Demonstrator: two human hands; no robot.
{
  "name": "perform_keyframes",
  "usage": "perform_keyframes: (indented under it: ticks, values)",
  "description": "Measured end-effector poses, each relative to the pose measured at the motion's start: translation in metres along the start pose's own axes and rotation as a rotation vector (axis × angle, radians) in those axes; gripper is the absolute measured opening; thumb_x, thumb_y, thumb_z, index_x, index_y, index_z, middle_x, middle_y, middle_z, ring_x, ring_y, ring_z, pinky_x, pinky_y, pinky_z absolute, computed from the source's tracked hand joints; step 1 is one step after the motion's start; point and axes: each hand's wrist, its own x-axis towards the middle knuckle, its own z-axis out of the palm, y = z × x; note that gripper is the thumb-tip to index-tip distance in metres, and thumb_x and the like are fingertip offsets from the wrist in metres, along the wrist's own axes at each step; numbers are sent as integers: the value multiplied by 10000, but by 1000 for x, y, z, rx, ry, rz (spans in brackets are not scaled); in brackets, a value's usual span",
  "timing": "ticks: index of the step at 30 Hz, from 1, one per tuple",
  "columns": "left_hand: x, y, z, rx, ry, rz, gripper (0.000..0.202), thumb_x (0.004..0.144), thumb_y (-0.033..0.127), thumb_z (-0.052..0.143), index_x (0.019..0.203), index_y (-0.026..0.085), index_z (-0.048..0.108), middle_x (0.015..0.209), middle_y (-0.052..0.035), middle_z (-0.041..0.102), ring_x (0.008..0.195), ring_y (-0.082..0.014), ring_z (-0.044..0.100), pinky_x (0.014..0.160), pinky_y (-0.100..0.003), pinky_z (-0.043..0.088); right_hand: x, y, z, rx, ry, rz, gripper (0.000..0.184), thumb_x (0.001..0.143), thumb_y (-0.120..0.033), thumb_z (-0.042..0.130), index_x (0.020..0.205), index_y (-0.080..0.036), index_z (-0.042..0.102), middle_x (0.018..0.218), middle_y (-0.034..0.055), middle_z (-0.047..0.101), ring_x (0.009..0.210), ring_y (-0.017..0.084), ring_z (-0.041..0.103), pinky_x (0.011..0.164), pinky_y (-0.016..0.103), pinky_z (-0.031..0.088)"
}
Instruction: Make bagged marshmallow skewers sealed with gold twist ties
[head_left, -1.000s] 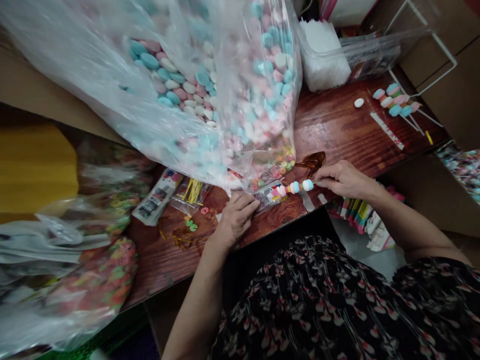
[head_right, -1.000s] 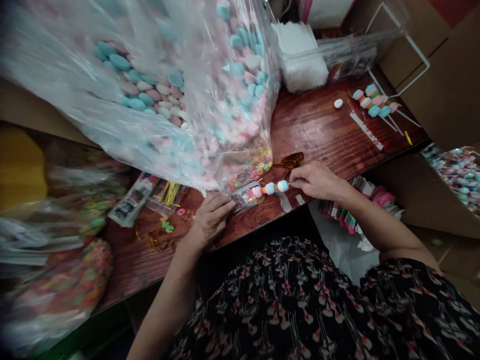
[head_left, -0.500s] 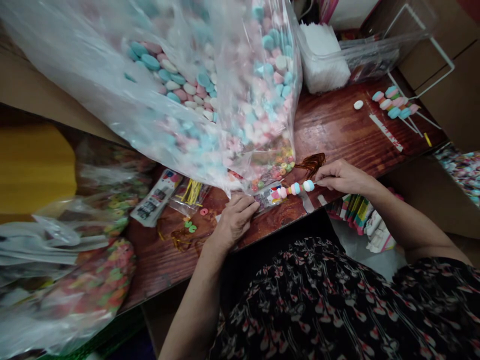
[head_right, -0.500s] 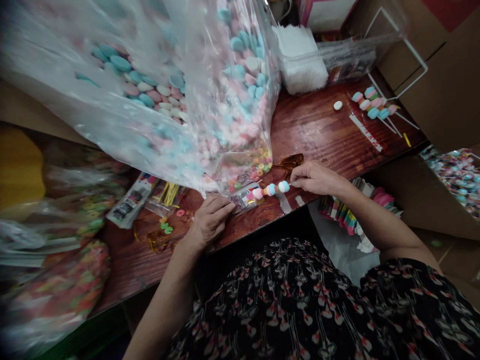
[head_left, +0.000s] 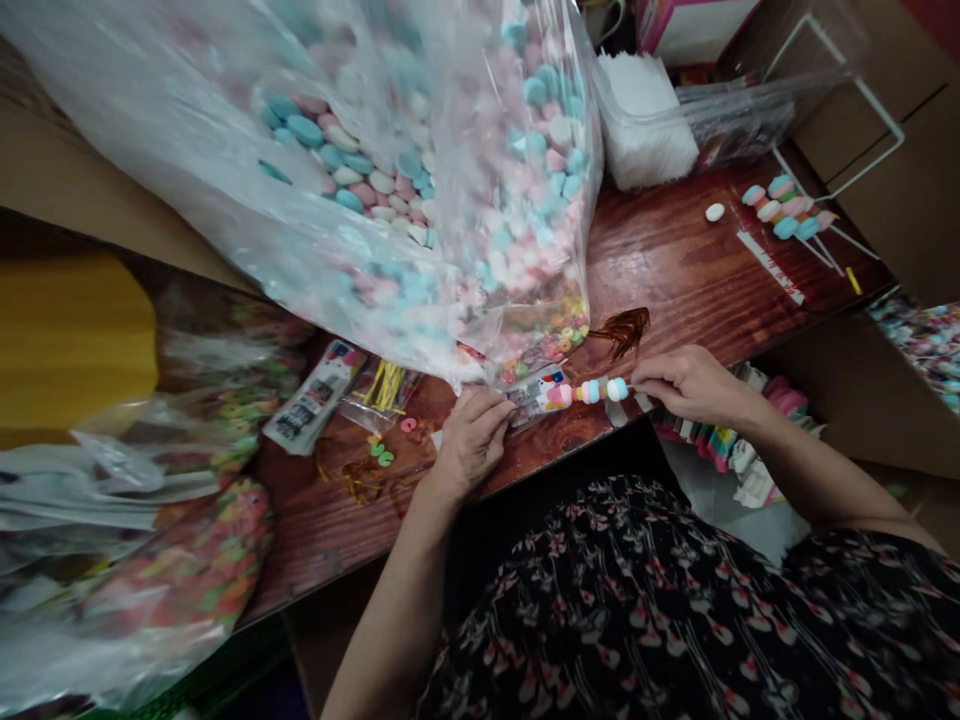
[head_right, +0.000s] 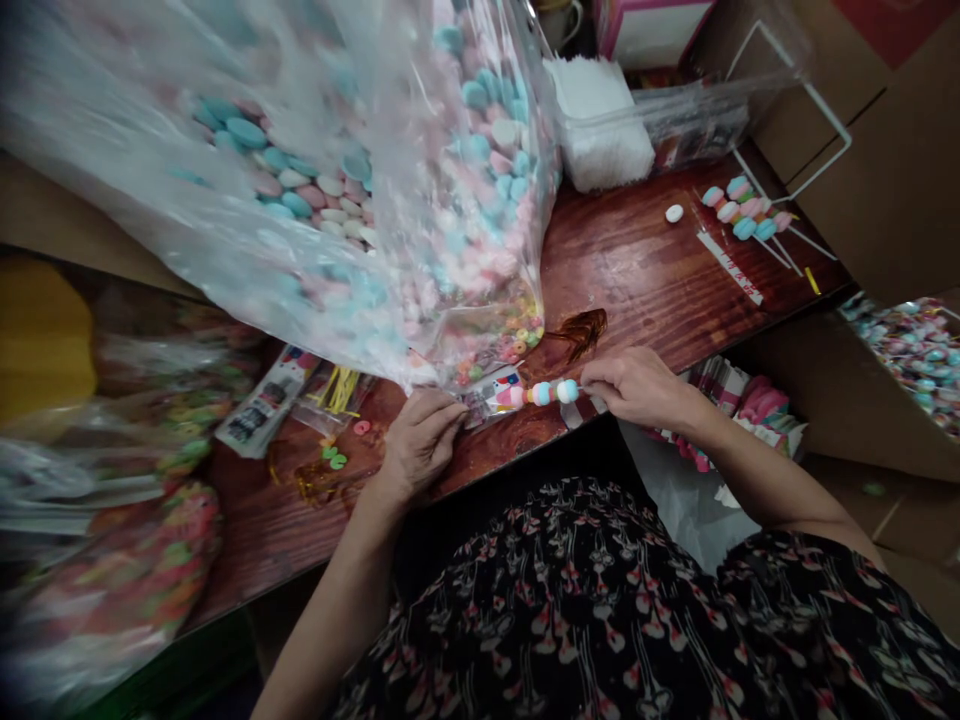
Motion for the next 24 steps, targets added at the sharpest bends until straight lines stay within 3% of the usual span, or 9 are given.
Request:
perform_keyframes:
  ticks: [3,10,16,24]
  values:
    - [-1,3,1,17,-2,-19,158,899,174,550,1004,210,663,934,-79,668,852,-192,587,782,-371,513,-8,2,12,-87,55,-100,203,902,-175,515,906,-205,715,790,18,707,709,127,602,654,237,348]
    - [1,12,0,4,-15,8,160,893,203,592,1045,207,642,944,-76,662,852,-192,588,782,-362,503,-5,1,33,-250,244,-283,226,902,-153,476,837,-180,691,693,22,628,642,125,511,621,261,311]
    - [5,18,-2,70,-66,5,471,837,387,691,1245,181,575,1036,-115,673,919,-243,599,823,-400,486,-5,4,31,-233,342,-313,203,889,-145,480,887,-178,681,767,32,671,688,133,551,649,268,354]
    - [23,20,1,164,-153,69,277,915,326,593,1140,166,624,909,-90,676,791,-206,577,724,-343,463,-2,-14,31,-426,466,-394,177,863,-142,527,916,-162,694,715,23,666,658,150,514,625,303,337]
